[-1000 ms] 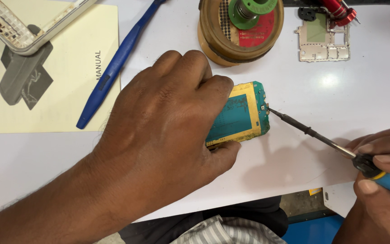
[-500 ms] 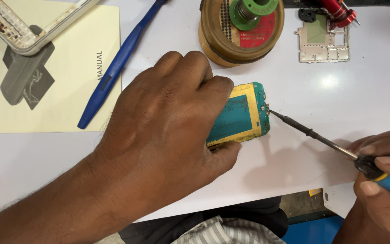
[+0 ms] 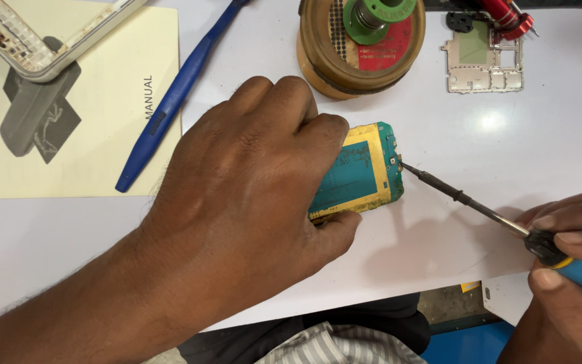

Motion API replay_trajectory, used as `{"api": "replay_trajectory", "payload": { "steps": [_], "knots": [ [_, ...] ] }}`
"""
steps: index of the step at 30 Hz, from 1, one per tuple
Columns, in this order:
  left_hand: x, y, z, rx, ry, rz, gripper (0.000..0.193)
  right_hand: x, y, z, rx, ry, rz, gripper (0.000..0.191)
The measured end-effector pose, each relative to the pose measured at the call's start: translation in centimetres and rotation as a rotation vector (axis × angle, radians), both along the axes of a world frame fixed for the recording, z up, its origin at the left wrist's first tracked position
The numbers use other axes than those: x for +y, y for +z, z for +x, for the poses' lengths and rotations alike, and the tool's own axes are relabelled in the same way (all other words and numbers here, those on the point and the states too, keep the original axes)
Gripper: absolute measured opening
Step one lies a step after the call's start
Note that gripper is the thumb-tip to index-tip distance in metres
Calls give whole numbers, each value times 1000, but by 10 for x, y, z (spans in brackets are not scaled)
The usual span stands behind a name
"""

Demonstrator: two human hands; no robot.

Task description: The person solders a disassembled phone motherboard on a cluttered repair workbench. They clean the soldering iron tip with a brush, hold the board steady with one hand, feed solder wire from a green spool to the iron tip, apply solder to points on the board, and later dip a small screwdriver into a flux jar.

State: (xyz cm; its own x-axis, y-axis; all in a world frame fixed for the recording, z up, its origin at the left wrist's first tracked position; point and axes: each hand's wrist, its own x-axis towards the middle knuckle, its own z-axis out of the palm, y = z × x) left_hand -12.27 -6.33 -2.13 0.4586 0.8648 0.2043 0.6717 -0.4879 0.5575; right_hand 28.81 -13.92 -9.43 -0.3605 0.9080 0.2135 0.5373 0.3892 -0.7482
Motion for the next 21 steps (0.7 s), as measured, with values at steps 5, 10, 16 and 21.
{"api": "replay_trajectory", "payload": {
  "steps": [5, 10, 16, 21],
  "knots": [
    [0, 0, 0, 4, 0, -2, 46, 3, 3, 0, -35, 15, -13, 40],
    [0, 0, 0, -1, 1, -6, 47, 4, 3, 1, -32, 24, -15, 38],
    [0, -1, -1, 4, -5, -7, 49, 1, 1, 0, -31, 1, -7, 39],
    [0, -1, -1, 2, -8, 6, 50, -3, -6, -2, 43, -34, -10, 34]
  ]
}}
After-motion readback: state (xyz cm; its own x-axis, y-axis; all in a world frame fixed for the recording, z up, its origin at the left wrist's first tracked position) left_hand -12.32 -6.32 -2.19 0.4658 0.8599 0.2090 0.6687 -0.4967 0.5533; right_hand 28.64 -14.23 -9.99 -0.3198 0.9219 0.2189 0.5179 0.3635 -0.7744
